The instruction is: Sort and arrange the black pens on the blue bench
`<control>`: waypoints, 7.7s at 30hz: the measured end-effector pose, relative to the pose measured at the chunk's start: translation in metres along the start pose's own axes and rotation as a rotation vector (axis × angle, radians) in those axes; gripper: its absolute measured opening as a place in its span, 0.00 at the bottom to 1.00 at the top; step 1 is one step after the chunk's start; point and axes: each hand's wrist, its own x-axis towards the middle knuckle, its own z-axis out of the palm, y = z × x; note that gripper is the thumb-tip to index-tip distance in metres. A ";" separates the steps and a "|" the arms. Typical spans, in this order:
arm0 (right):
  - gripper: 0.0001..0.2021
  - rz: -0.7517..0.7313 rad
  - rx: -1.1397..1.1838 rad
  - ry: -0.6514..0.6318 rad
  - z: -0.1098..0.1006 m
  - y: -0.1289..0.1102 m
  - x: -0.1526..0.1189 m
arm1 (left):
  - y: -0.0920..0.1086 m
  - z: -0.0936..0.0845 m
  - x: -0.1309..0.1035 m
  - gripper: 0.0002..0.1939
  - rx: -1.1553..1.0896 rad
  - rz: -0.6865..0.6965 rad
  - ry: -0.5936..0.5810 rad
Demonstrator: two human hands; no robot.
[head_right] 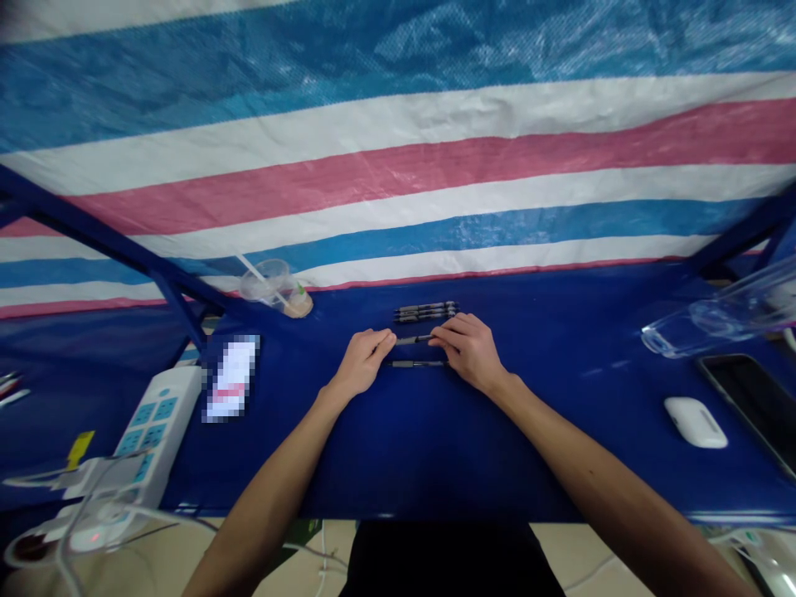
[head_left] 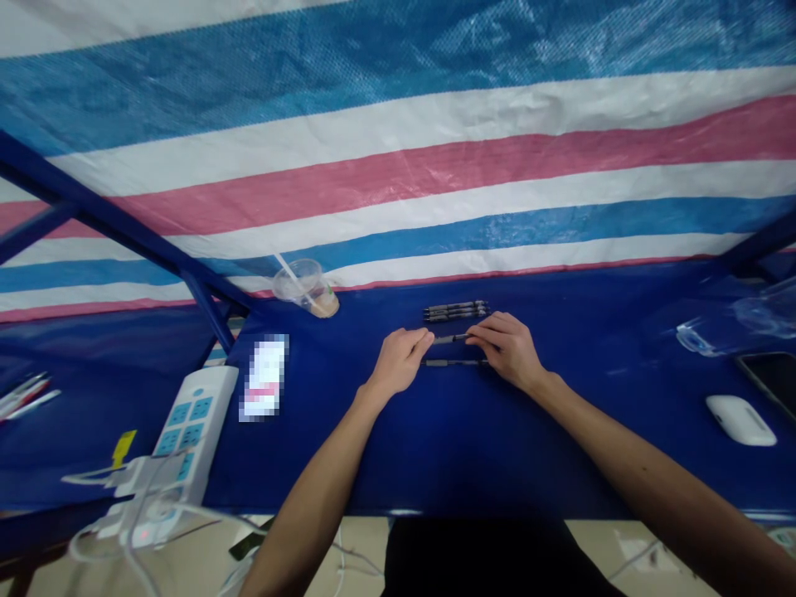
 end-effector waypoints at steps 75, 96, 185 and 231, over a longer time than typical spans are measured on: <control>0.24 -0.053 -0.055 -0.208 0.000 -0.002 -0.005 | 0.003 0.001 0.001 0.19 0.340 0.237 0.053; 0.06 0.125 -0.141 0.058 -0.005 0.011 -0.002 | -0.003 -0.005 0.001 0.16 0.290 0.202 0.257; 0.21 0.502 0.602 -0.067 -0.003 -0.016 0.003 | 0.013 0.011 -0.002 0.10 0.026 0.253 0.215; 0.11 0.666 0.820 0.002 -0.002 -0.012 0.002 | 0.004 0.019 -0.002 0.09 -0.129 0.165 0.242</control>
